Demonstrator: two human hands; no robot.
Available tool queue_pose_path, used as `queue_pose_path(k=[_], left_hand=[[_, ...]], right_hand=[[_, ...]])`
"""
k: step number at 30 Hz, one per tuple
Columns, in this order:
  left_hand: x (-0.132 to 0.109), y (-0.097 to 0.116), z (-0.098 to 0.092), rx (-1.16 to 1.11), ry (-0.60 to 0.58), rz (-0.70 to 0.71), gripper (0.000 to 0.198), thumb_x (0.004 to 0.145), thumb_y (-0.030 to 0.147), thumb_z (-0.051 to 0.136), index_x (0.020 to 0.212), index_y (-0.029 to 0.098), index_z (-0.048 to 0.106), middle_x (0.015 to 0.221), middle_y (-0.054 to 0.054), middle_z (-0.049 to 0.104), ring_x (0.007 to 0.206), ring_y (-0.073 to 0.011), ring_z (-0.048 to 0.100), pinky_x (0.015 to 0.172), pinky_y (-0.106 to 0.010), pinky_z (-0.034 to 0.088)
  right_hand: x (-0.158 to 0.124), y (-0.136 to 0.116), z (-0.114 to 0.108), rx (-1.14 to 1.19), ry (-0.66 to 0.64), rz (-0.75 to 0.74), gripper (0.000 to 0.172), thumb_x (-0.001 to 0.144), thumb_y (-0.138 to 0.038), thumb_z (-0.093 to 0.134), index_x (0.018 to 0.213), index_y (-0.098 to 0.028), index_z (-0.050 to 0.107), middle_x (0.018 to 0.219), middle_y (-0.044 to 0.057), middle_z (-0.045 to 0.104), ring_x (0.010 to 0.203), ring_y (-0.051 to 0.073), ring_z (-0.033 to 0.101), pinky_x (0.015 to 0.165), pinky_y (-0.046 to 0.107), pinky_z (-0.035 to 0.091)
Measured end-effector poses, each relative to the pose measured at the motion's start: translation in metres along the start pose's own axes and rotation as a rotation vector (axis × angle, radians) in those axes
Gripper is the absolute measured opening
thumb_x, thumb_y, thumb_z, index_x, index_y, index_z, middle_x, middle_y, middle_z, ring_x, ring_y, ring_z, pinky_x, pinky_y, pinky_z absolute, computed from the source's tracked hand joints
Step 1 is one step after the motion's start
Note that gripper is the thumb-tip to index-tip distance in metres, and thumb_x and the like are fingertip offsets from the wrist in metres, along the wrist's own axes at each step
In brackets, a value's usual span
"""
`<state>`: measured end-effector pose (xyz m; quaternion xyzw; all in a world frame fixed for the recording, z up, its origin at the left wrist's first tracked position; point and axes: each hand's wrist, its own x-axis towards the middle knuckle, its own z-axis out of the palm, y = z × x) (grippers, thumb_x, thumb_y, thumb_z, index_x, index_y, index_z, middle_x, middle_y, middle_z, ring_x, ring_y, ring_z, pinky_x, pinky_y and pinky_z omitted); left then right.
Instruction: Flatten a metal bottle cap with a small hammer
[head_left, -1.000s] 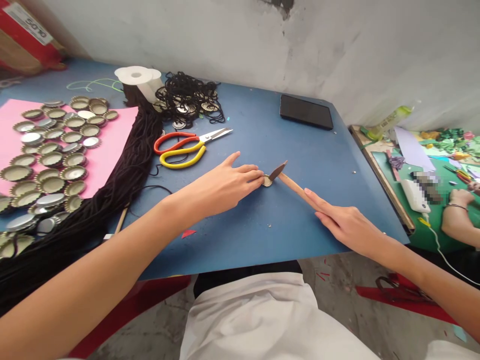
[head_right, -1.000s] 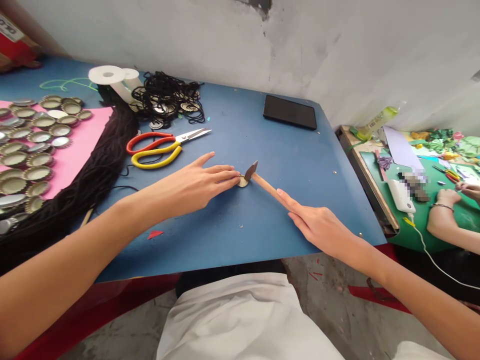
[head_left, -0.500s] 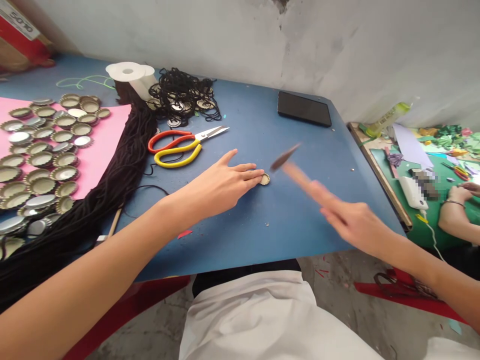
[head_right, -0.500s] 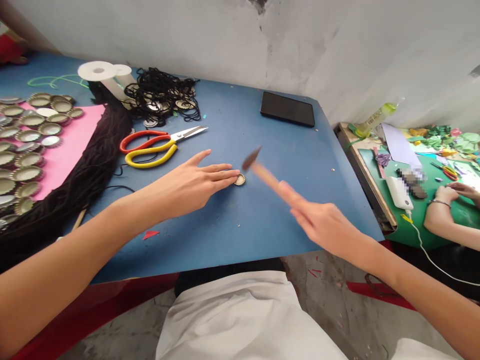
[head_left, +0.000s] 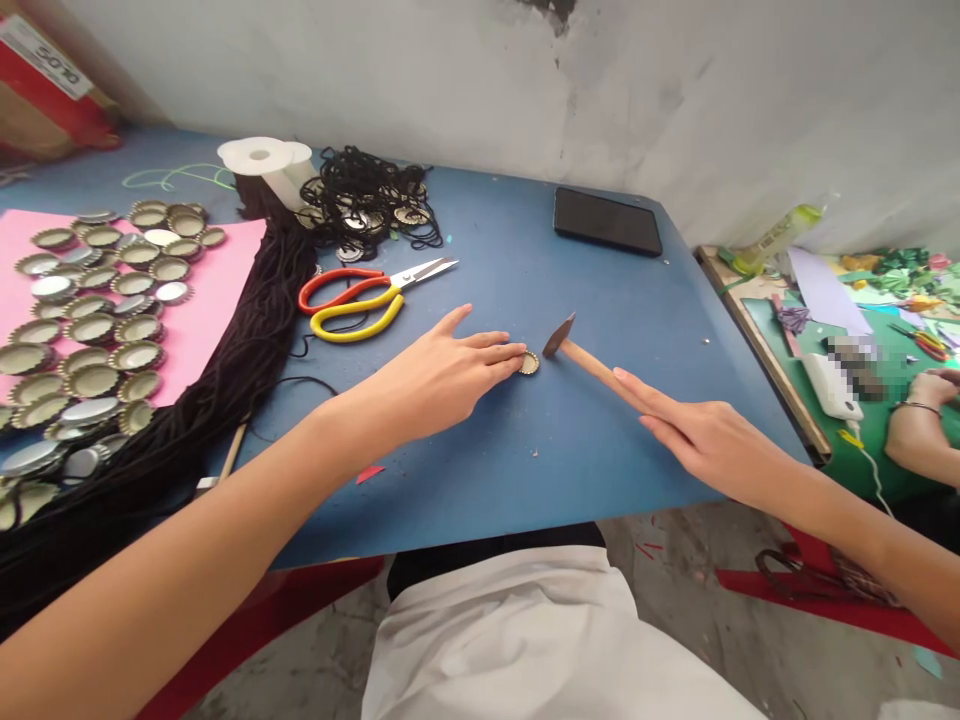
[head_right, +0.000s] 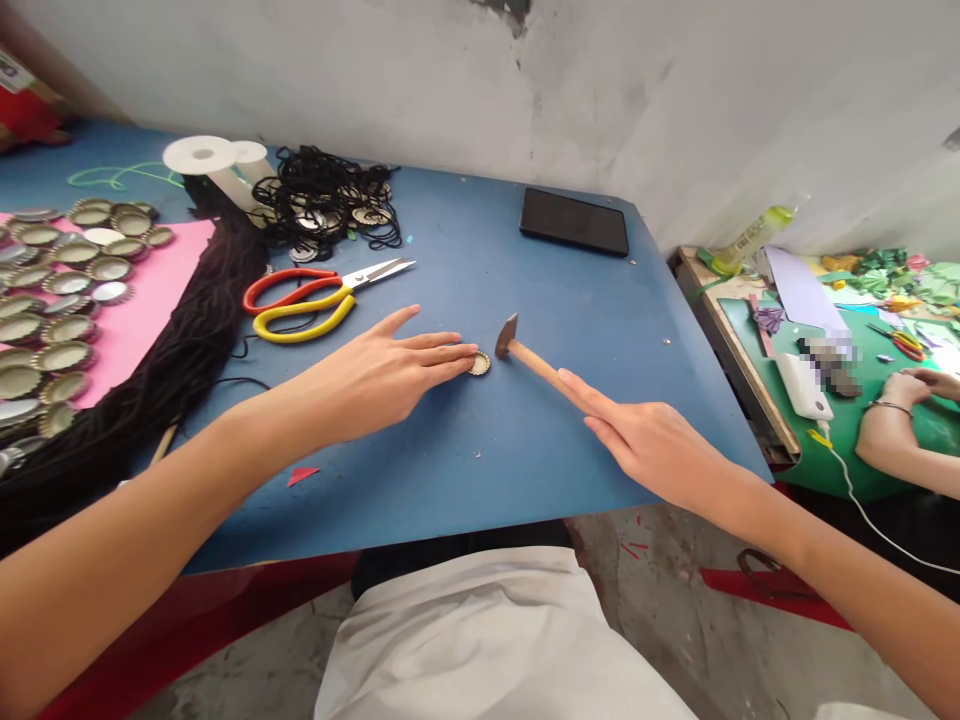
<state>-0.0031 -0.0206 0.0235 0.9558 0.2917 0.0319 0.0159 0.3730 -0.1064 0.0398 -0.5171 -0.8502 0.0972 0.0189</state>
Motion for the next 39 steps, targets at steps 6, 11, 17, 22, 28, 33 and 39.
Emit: queue_pose_path(k=[6,11,17,22,28,33,39], left_hand=[[0.004,-0.001,-0.001,0.060,0.009,0.017,0.062,0.103,-0.004,0.048,0.155,0.017,0.075,0.156,-0.016,0.078,0.144,-0.0314,0.076,0.143,-0.060,0.036],[0.005,-0.005,0.002,0.032,0.040,0.047,0.067,0.102,-0.007,0.044,0.157,0.019,0.073,0.164,-0.014,0.074,0.157,-0.0294,0.067,0.145,-0.063,0.031],[0.000,-0.010,-0.001,0.018,0.080,0.038,0.069,0.101,-0.006,0.047,0.158,0.023,0.073,0.172,-0.011,0.068,0.165,-0.0304,0.061,0.147,-0.069,0.023],[-0.004,-0.015,-0.004,-0.049,0.046,0.035,0.073,0.098,-0.004,0.048,0.154,0.031,0.077,0.164,-0.003,0.075,0.164,-0.0314,0.062,0.146,-0.081,0.001],[-0.002,-0.011,0.002,-0.038,0.077,0.039,0.072,0.097,-0.004,0.048,0.152,0.031,0.079,0.162,-0.002,0.077,0.166,-0.0320,0.060,0.147,-0.080,0.001],[-0.001,-0.008,0.002,0.014,0.074,0.056,0.069,0.098,-0.004,0.048,0.152,0.028,0.078,0.161,-0.005,0.077,0.160,-0.0301,0.065,0.147,-0.080,0.004],[-0.001,-0.005,-0.002,-0.015,0.081,0.045,0.068,0.097,-0.006,0.054,0.149,0.030,0.080,0.161,-0.006,0.077,0.159,-0.0297,0.066,0.149,-0.076,0.009]], right_hand=[[-0.002,0.004,0.007,0.025,0.023,0.086,0.065,0.122,-0.031,0.042,0.186,-0.024,0.042,0.104,0.005,0.092,0.062,0.026,0.080,0.070,0.037,0.063],[-0.003,0.002,0.008,0.016,0.020,0.084,0.065,0.121,-0.031,0.044,0.186,-0.025,0.042,0.100,0.003,0.092,0.065,0.027,0.082,0.068,0.036,0.061],[-0.004,0.003,0.010,0.011,0.035,0.079,0.065,0.121,-0.030,0.044,0.186,-0.025,0.043,0.107,0.004,0.093,0.070,0.028,0.085,0.067,0.036,0.062],[-0.004,0.003,0.000,-0.008,0.076,0.017,0.064,0.121,-0.028,0.049,0.184,-0.024,0.046,0.084,-0.001,0.086,0.054,0.021,0.072,0.059,0.031,0.057],[-0.003,-0.013,-0.030,-0.062,0.428,-0.234,0.082,0.117,-0.010,0.056,0.191,-0.034,0.029,0.073,-0.008,0.076,0.044,0.013,0.047,0.052,0.023,0.049],[-0.005,-0.020,-0.021,-0.015,0.376,-0.275,0.088,0.116,-0.007,0.055,0.191,-0.040,0.023,0.094,-0.006,0.088,0.047,0.010,0.056,0.054,0.022,0.051],[-0.003,-0.015,0.000,-0.007,0.062,-0.098,0.063,0.120,-0.022,0.048,0.183,-0.027,0.049,0.122,0.005,0.093,0.065,0.020,0.083,0.068,0.031,0.065]])
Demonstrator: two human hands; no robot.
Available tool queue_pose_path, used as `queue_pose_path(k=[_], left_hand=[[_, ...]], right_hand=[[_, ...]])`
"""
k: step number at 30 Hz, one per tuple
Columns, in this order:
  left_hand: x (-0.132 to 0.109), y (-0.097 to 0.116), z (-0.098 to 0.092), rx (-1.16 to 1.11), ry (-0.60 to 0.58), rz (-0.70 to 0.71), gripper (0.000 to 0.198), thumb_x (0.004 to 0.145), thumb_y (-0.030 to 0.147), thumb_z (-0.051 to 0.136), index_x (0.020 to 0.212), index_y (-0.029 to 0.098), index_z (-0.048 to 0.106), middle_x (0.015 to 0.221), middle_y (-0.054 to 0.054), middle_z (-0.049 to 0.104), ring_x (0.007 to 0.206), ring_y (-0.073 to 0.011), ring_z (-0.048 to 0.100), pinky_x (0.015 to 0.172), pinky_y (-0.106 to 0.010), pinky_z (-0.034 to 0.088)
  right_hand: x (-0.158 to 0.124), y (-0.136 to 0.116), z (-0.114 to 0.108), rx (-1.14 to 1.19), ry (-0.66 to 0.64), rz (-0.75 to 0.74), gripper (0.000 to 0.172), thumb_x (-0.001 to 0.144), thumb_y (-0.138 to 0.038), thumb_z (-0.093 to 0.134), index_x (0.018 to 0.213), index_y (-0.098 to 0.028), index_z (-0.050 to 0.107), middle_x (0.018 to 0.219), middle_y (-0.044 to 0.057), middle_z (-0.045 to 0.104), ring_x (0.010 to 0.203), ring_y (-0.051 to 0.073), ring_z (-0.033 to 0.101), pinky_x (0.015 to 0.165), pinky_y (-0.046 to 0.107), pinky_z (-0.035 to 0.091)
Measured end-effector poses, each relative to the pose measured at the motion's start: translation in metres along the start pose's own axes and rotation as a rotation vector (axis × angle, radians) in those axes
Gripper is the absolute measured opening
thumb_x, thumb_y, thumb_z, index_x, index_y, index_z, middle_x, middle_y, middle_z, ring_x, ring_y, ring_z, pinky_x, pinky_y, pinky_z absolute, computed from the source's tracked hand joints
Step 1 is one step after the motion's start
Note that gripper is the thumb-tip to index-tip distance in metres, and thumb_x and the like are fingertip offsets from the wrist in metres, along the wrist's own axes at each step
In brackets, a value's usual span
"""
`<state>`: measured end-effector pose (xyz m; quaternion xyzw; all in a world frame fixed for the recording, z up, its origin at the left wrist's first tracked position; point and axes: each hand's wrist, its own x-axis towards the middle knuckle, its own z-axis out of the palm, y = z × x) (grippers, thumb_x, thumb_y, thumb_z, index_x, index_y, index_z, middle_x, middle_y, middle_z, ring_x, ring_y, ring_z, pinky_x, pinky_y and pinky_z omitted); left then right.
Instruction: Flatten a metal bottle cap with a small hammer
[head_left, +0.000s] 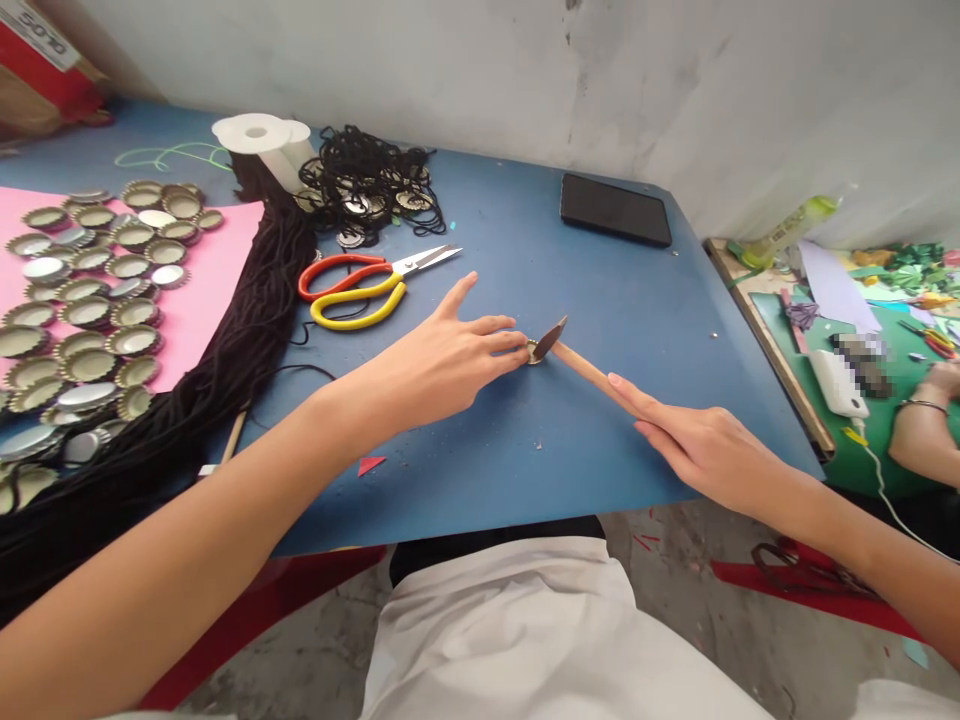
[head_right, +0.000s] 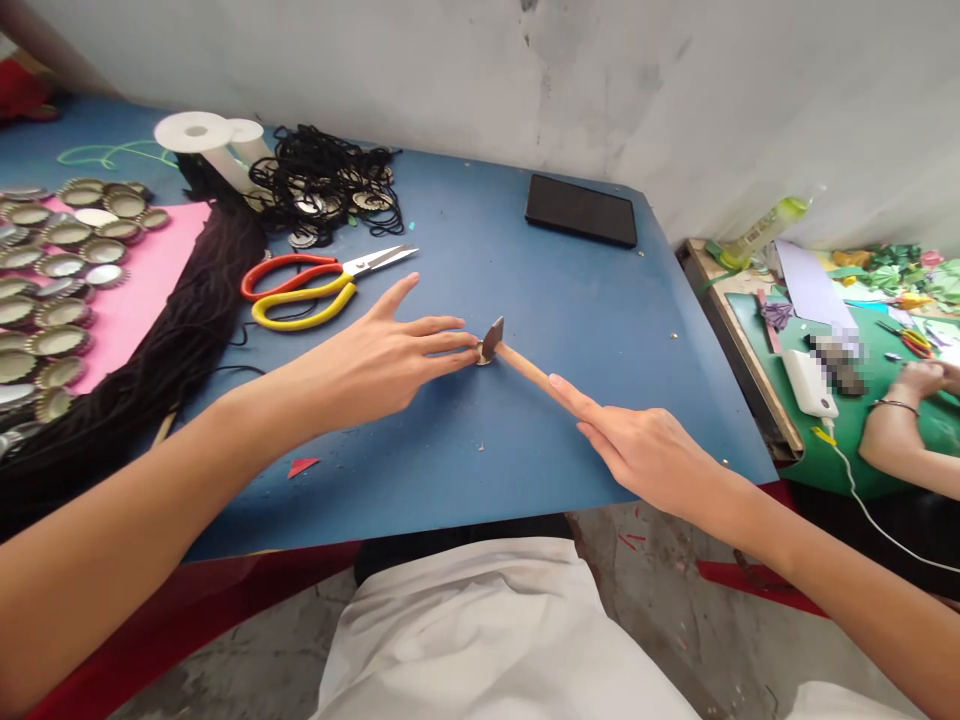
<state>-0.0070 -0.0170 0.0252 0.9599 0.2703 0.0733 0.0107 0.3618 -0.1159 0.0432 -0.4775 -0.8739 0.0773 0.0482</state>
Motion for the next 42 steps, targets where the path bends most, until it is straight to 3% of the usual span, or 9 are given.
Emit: queue_pose_path(k=[7,14,19,25,29,33,37,40,42], left_hand=[[0.000,0.001,0.004,-0.057,-0.026,-0.009,0.070,0.101,-0.004,0.048,0.160,0.024,0.074,0.170,-0.011,0.069,0.163,-0.0306,0.063,0.148,-0.074,0.012],[0.000,0.003,0.003,-0.017,-0.095,-0.042,0.075,0.103,-0.003,0.044,0.169,0.023,0.065,0.176,-0.009,0.063,0.164,-0.0293,0.061,0.142,-0.059,0.035],[0.000,0.000,0.008,-0.026,-0.070,-0.036,0.076,0.105,-0.002,0.044,0.172,0.029,0.064,0.178,-0.002,0.061,0.165,-0.0262,0.060,0.127,-0.044,0.051],[0.000,0.003,0.007,-0.017,-0.077,-0.057,0.075,0.104,-0.001,0.046,0.171,0.025,0.065,0.175,-0.006,0.064,0.162,-0.0289,0.063,0.131,-0.048,0.047],[0.000,0.004,0.006,0.002,-0.077,-0.054,0.077,0.103,-0.001,0.045,0.172,0.027,0.063,0.176,-0.005,0.063,0.163,-0.0275,0.062,0.134,-0.050,0.044],[-0.001,0.005,0.005,0.006,-0.080,-0.060,0.076,0.102,-0.001,0.044,0.171,0.025,0.064,0.173,-0.006,0.066,0.163,-0.0272,0.062,0.137,-0.053,0.041],[0.005,0.006,0.011,0.000,-0.013,-0.042,0.058,0.110,0.006,0.046,0.158,0.022,0.073,0.162,-0.010,0.076,0.153,-0.0314,0.071,0.136,-0.059,0.042],[0.015,0.006,0.022,-0.040,0.114,-0.077,0.037,0.118,0.019,0.048,0.137,0.019,0.080,0.138,-0.014,0.087,0.128,-0.0310,0.082,0.127,-0.056,0.052],[0.021,0.006,0.028,-0.110,0.201,-0.157,0.034,0.120,0.021,0.047,0.135,0.019,0.077,0.121,-0.013,0.090,0.114,-0.0288,0.085,0.117,-0.052,0.059]], right_hand=[[0.003,-0.002,0.000,0.045,-0.023,0.034,0.062,0.120,-0.022,0.046,0.182,-0.026,0.050,0.140,0.007,0.088,0.073,0.022,0.087,0.074,0.034,0.068],[0.003,0.002,-0.008,0.043,-0.024,0.038,0.062,0.121,-0.026,0.045,0.182,-0.028,0.050,0.103,0.002,0.093,0.058,0.019,0.075,0.067,0.031,0.062],[-0.001,0.003,-0.012,0.030,0.144,0.136,0.060,0.122,-0.033,0.044,0.181,-0.029,0.052,0.090,0.003,0.088,0.055,0.019,0.066,0.066,0.032,0.061],[0.001,0.003,-0.015,-0.006,-0.026,0.035,0.065,0.118,-0.027,0.048,0.183,-0.035,0.050,0.095,0.002,0.090,0.055,0.020,0.071,0.063,0.030,0.058],[0.000,0.001,-0.017,-0.003,0.073,0.099,0.064,0.121,-0.030,0.044,0.185,-0.030,0.047,0.091,0.002,0.089,0.053,0.019,0.067,0.063,0.031,0.059],[-0.001,0.000,-0.013,0.028,-0.078,0.106,0.068,0.120,-0.030,0.042,0.188,-0.031,0.040,0.102,0.004,0.091,0.057,0.023,0.073,0.060,0.033,0.057],[-0.005,0.009,-0.004,0.055,-0.082,0.203,0.066,0.123,-0.036,0.040,0.188,-0.025,0.039,0.070,-0.002,0.079,0.048,0.024,0.067,0.061,0.034,0.056],[-0.009,0.017,0.005,0.115,-0.049,0.241,0.066,0.123,-0.040,0.039,0.187,-0.025,0.040,0.079,0.000,0.084,0.053,0.025,0.071,0.066,0.037,0.060],[-0.009,0.019,0.008,0.134,-0.043,0.255,0.066,0.123,-0.041,0.040,0.187,-0.026,0.040,0.085,0.001,0.087,0.055,0.026,0.072,0.068,0.038,0.061]])
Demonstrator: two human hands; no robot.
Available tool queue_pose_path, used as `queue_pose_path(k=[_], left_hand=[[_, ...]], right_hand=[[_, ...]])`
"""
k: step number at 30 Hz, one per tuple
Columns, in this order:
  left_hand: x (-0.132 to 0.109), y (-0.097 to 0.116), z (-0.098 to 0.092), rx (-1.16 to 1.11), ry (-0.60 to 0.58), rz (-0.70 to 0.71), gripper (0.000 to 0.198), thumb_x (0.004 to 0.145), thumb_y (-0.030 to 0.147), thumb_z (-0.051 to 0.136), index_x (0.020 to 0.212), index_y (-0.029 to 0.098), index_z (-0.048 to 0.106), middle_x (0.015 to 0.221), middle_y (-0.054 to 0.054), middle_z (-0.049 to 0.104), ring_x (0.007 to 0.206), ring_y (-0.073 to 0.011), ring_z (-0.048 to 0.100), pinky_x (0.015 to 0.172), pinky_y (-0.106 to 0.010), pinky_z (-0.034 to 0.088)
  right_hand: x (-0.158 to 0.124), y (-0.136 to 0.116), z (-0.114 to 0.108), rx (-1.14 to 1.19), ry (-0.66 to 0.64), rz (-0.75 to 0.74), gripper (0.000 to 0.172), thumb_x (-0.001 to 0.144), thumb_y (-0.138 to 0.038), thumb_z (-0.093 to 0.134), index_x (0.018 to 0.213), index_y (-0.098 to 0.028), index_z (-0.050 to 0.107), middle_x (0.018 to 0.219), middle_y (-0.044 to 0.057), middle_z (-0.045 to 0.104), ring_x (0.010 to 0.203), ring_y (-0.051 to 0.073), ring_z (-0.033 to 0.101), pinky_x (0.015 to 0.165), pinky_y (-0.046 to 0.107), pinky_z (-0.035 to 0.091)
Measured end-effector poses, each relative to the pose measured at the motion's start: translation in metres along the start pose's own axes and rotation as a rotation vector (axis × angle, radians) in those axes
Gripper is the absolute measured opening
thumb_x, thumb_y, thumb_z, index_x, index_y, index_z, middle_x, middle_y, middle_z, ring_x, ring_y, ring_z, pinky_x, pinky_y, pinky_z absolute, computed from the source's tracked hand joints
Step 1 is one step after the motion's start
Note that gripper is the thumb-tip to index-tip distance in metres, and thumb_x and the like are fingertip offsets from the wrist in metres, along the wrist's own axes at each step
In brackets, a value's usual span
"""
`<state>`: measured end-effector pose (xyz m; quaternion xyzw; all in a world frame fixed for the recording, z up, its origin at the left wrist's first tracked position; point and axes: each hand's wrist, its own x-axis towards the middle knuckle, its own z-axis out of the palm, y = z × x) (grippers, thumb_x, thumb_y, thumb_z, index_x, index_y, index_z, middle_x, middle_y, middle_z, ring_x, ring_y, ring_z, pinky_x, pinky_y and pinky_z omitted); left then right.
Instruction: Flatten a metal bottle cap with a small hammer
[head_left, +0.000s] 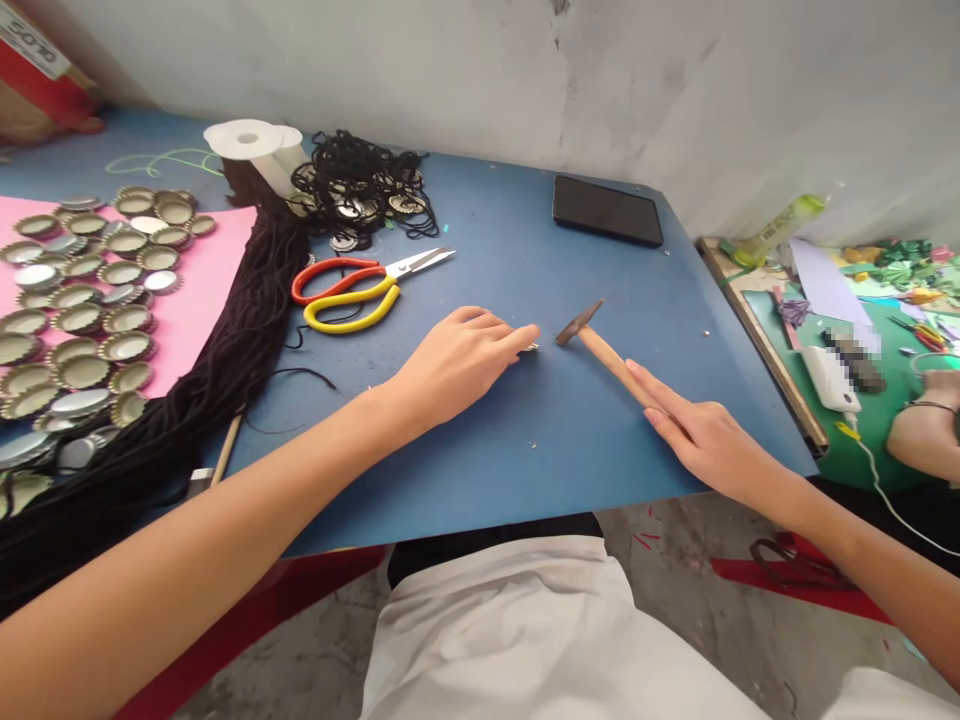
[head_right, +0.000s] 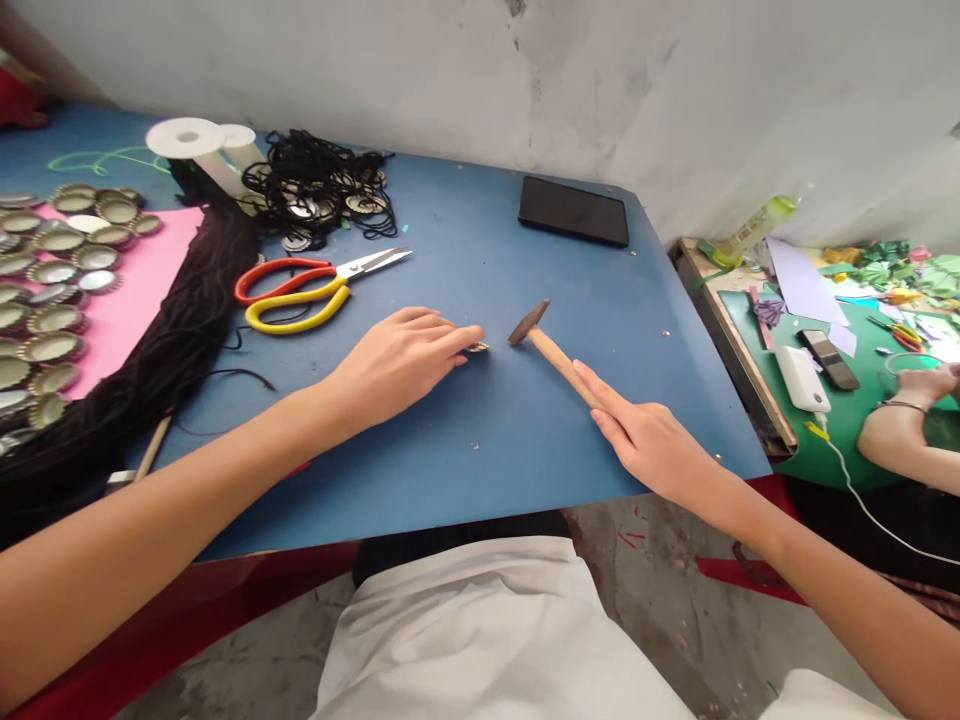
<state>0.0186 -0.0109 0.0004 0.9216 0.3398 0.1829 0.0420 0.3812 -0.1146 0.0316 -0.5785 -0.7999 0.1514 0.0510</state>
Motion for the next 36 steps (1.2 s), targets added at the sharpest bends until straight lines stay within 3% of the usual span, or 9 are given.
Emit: queue_pose_path(k=[4,7,11,14,20,25,28,33,36], left_hand=[[0.004,0.001,0.006,-0.285,0.092,-0.200,0.026,0.116,0.028,0.059,0.134,0.024,0.076,0.111,-0.007,0.090,0.105,-0.0263,0.085,0.100,-0.042,0.066],[0.005,-0.001,0.005,-0.453,0.050,-0.234,0.023,0.113,0.031,0.063,0.128,0.023,0.078,0.117,-0.007,0.089,0.107,-0.0258,0.085,0.099,-0.040,0.067],[0.004,-0.007,0.006,-0.299,0.085,-0.229,0.031,0.110,0.024,0.061,0.138,0.019,0.075,0.144,-0.015,0.082,0.139,-0.0335,0.075,0.120,-0.055,0.061],[0.001,-0.011,0.003,-0.186,0.092,-0.207,0.043,0.113,0.023,0.056,0.153,0.017,0.070,0.162,-0.019,0.072,0.149,-0.0354,0.069,0.125,-0.058,0.058],[-0.004,-0.008,-0.008,-0.061,-0.124,-0.014,0.048,0.119,0.020,0.043,0.154,0.023,0.075,0.164,-0.012,0.073,0.151,-0.0343,0.069,0.139,-0.069,0.040],[-0.006,-0.002,-0.010,0.048,-0.148,0.019,0.049,0.120,0.018,0.040,0.156,0.017,0.074,0.159,-0.016,0.076,0.146,-0.0354,0.073,0.140,-0.070,0.036],[-0.007,-0.004,-0.013,0.021,-0.164,0.021,0.048,0.120,0.019,0.041,0.156,0.018,0.074,0.160,-0.016,0.077,0.149,-0.0336,0.073,0.142,-0.070,0.033],[-0.011,-0.015,-0.017,-0.048,-0.226,0.040,0.055,0.121,0.019,0.037,0.165,0.023,0.069,0.170,-0.012,0.069,0.162,-0.0317,0.064,0.145,-0.072,0.025],[-0.013,-0.019,-0.017,-0.050,-0.239,0.042,0.057,0.122,0.020,0.034,0.169,0.024,0.066,0.174,-0.011,0.065,0.166,-0.0307,0.059,0.146,-0.072,0.021]], right_hand=[[0.002,-0.001,0.001,0.011,0.016,0.002,0.066,0.122,-0.040,0.042,0.186,-0.029,0.043,0.098,0.003,0.091,0.061,0.025,0.076,0.070,0.037,0.062],[0.003,-0.002,0.000,0.003,0.013,0.012,0.066,0.121,-0.039,0.041,0.186,-0.027,0.044,0.086,0.000,0.087,0.057,0.025,0.073,0.067,0.036,0.061],[0.003,-0.001,0.001,0.009,0.005,0.015,0.066,0.121,-0.040,0.041,0.186,-0.026,0.043,0.096,0.003,0.090,0.059,0.025,0.073,0.068,0.037,0.060],[0.003,-0.001,0.001,0.014,-0.002,0.024,0.067,0.121,-0.040,0.040,0.186,-0.026,0.043,0.090,0.002,0.088,0.060,0.026,0.074,0.069,0.037,0.060],[0.004,-0.001,0.001,0.019,-0.018,0.041,0.067,0.121,-0.040,0.040,0.187,-0.026,0.042,0.089,0.002,0.087,0.061,0.027,0.075,0.071,0.038,0.061],[0.005,0.001,-0.009,-0.028,-0.050,-0.017,0.067,0.123,-0.042,0.043,0.188,-0.028,0.038,0.074,-0.002,0.079,0.058,0.026,0.072,0.066,0.034,0.058],[0.004,-0.005,-0.024,-0.073,0.021,-0.113,0.067,0.122,-0.036,0.047,0.187,-0.024,0.041,0.069,-0.004,0.073,0.051,0.021,0.064,0.062,0.031,0.055],[0.003,-0.019,-0.032,-0.072,0.333,-0.177,0.062,0.121,-0.031,0.049,0.182,-0.023,0.050,0.068,-0.004,0.069,0.048,0.016,0.050,0.057,0.027,0.053],[0.010,-0.020,-0.022,-0.066,0.268,-0.193,0.064,0.121,-0.030,0.049,0.184,-0.023,0.046,0.071,-0.003,0.074,0.048,0.017,0.055,0.057,0.027,0.053]])
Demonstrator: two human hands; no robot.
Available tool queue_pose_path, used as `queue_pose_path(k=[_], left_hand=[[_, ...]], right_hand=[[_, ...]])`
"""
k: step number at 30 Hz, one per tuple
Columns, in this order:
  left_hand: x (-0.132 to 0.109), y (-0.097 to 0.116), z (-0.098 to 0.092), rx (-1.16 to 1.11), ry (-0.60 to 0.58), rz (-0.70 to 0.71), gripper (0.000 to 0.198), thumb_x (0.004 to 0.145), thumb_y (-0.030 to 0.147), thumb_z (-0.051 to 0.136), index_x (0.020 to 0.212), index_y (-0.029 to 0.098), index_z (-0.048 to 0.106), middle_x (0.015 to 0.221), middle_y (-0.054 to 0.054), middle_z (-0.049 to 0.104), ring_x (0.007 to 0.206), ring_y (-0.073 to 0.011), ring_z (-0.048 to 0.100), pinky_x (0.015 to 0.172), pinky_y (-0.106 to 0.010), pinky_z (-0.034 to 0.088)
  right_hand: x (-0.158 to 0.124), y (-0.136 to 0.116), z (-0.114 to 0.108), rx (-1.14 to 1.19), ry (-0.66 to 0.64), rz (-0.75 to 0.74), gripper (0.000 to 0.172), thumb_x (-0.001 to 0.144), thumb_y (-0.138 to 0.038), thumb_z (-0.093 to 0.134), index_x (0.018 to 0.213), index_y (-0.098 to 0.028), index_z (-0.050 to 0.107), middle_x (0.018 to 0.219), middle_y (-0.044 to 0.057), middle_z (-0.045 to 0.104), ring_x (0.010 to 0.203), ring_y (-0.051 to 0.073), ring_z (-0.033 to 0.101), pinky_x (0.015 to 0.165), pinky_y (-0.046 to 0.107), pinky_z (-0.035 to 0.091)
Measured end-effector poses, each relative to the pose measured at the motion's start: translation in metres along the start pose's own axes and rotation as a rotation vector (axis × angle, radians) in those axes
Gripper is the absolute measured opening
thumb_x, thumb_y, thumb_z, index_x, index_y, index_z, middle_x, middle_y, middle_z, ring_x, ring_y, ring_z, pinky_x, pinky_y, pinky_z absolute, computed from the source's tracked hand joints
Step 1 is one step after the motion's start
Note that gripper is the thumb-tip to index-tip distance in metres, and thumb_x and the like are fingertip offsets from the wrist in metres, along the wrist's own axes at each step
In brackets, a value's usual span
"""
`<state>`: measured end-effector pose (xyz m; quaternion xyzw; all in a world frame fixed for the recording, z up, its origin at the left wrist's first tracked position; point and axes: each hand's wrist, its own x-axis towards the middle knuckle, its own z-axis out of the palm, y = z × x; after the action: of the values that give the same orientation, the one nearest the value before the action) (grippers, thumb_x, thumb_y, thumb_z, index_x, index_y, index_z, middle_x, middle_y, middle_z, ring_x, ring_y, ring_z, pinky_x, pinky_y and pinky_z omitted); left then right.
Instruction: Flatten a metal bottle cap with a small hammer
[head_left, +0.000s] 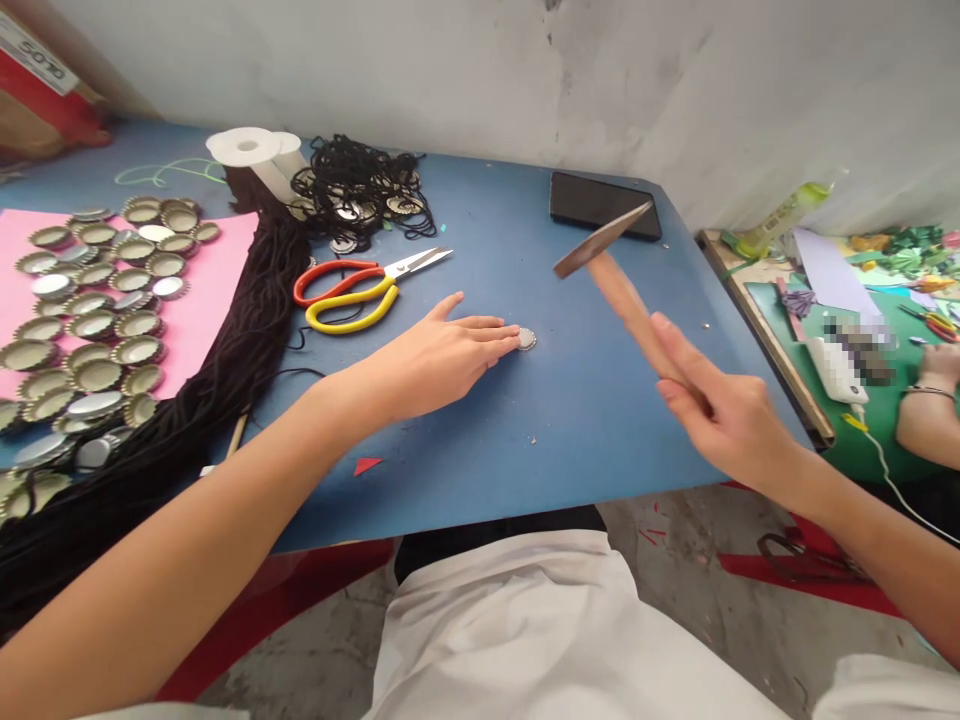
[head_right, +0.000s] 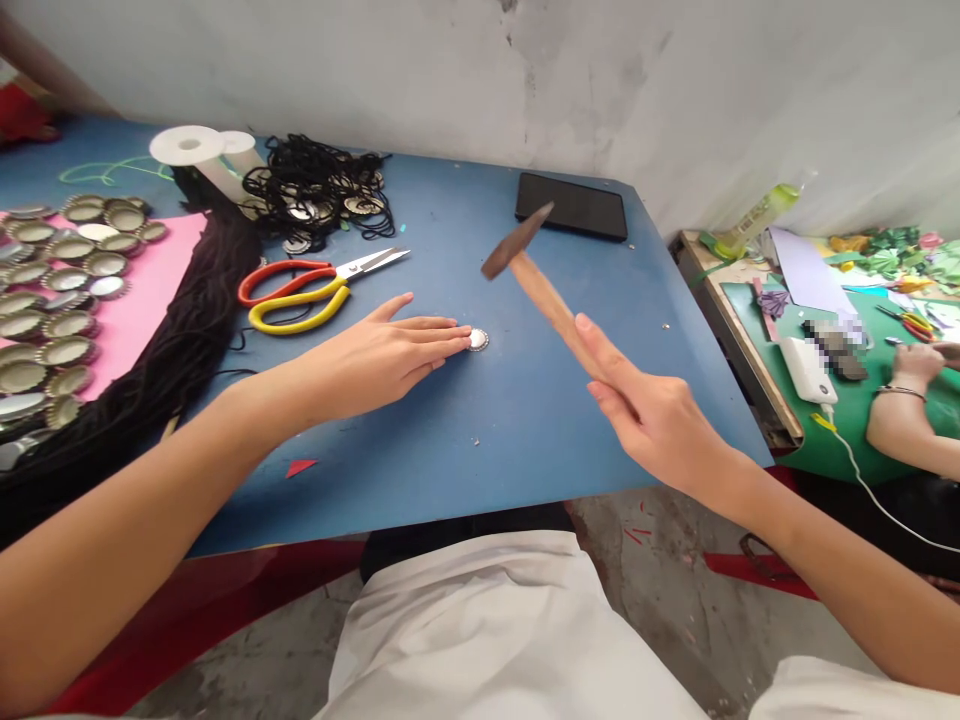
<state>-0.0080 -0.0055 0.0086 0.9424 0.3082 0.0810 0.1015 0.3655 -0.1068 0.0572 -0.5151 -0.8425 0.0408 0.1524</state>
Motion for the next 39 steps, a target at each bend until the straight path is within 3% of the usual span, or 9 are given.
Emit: queue_pose_path(k=[4,9,13,18,23,28,30,35,39], left_hand=[[-0.001,0.000,-0.001,0.026,-0.029,0.006,0.059,0.119,0.015,0.034,0.171,0.019,0.063,0.173,-0.013,0.065,0.168,-0.0322,0.056,0.145,-0.075,0.022],[-0.001,0.001,-0.003,0.015,-0.038,-0.001,0.059,0.121,0.018,0.034,0.173,0.023,0.062,0.175,-0.012,0.064,0.168,-0.0306,0.057,0.146,-0.074,0.022],[-0.001,0.000,-0.001,0.018,-0.025,-0.004,0.057,0.121,0.019,0.037,0.172,0.024,0.064,0.173,-0.012,0.066,0.169,-0.0308,0.057,0.146,-0.071,0.021],[-0.001,-0.002,0.000,0.021,-0.028,0.001,0.057,0.122,0.019,0.037,0.173,0.026,0.062,0.174,-0.011,0.066,0.167,-0.0297,0.058,0.146,-0.071,0.022],[-0.001,-0.002,0.000,0.046,0.002,0.029,0.055,0.122,0.019,0.037,0.168,0.021,0.065,0.170,-0.013,0.069,0.164,-0.0324,0.061,0.145,-0.074,0.024],[0.004,0.009,0.005,0.129,0.041,0.047,0.049,0.123,0.027,0.045,0.169,0.020,0.063,0.164,-0.018,0.072,0.154,-0.0361,0.068,0.143,-0.073,0.030],[0.005,0.011,0.006,0.149,0.037,0.047,0.050,0.123,0.027,0.047,0.170,0.019,0.061,0.164,-0.020,0.070,0.154,-0.0370,0.068,0.143,-0.071,0.032],[0.002,0.005,0.004,0.069,0.002,0.079,0.049,0.125,0.029,0.044,0.170,0.021,0.061,0.172,-0.016,0.066,0.162,-0.0350,0.062,0.146,-0.073,0.022],[0.000,0.002,0.000,0.051,0.012,0.070,0.049,0.123,0.027,0.047,0.169,0.022,0.063,0.173,-0.016,0.066,0.166,-0.0359,0.058,0.145,-0.074,0.024]], right_hand=[[0.009,0.005,0.010,0.005,-0.236,-0.072,0.065,0.119,-0.026,0.050,0.184,-0.028,0.048,0.085,0.000,0.085,0.059,0.020,0.073,0.063,0.028,0.056],[0.011,0.004,0.008,0.008,-0.056,0.035,0.064,0.120,-0.029,0.047,0.185,-0.024,0.047,0.082,0.001,0.084,0.052,0.018,0.064,0.062,0.028,0.057],[0.008,0.001,0.011,0.002,-0.229,-0.025,0.065,0.118,-0.027,0.049,0.183,-0.025,0.049,0.080,0.000,0.084,0.052,0.020,0.068,0.060,0.029,0.055],[0.005,0.000,0.010,0.007,-0.093,0.055,0.066,0.121,-0.030,0.043,0.186,-0.022,0.042,0.078,0.000,0.082,0.050,0.019,0.062,0.063,0.030,0.057],[0.009,0.005,0.016,-0.006,-0.302,0.084,0.066,0.121,-0.034,0.043,0.186,-0.024,0.043,0.068,-0.003,0.076,0.054,0.025,0.072,0.062,0.032,0.053],[0.006,0.014,0.028,-0.012,-0.243,0.163,0.068,0.121,-0.035,0.041,0.188,-0.024,0.039,0.097,0.005,0.090,0.066,0.028,0.079,0.070,0.037,0.060],[0.004,0.015,0.031,-0.027,-0.230,0.151,0.068,0.121,-0.035,0.041,0.188,-0.025,0.039,0.106,0.006,0.092,0.069,0.028,0.081,0.070,0.037,0.060],[-0.004,0.010,0.034,-0.099,-0.192,0.055,0.065,0.121,-0.030,0.042,0.186,-0.018,0.043,0.085,0.003,0.088,0.062,0.026,0.079,0.063,0.034,0.056],[-0.008,0.002,0.032,-0.105,-0.156,-0.015,0.063,0.121,-0.026,0.042,0.183,-0.020,0.047,0.092,0.003,0.089,0.067,0.024,0.081,0.065,0.033,0.057]])
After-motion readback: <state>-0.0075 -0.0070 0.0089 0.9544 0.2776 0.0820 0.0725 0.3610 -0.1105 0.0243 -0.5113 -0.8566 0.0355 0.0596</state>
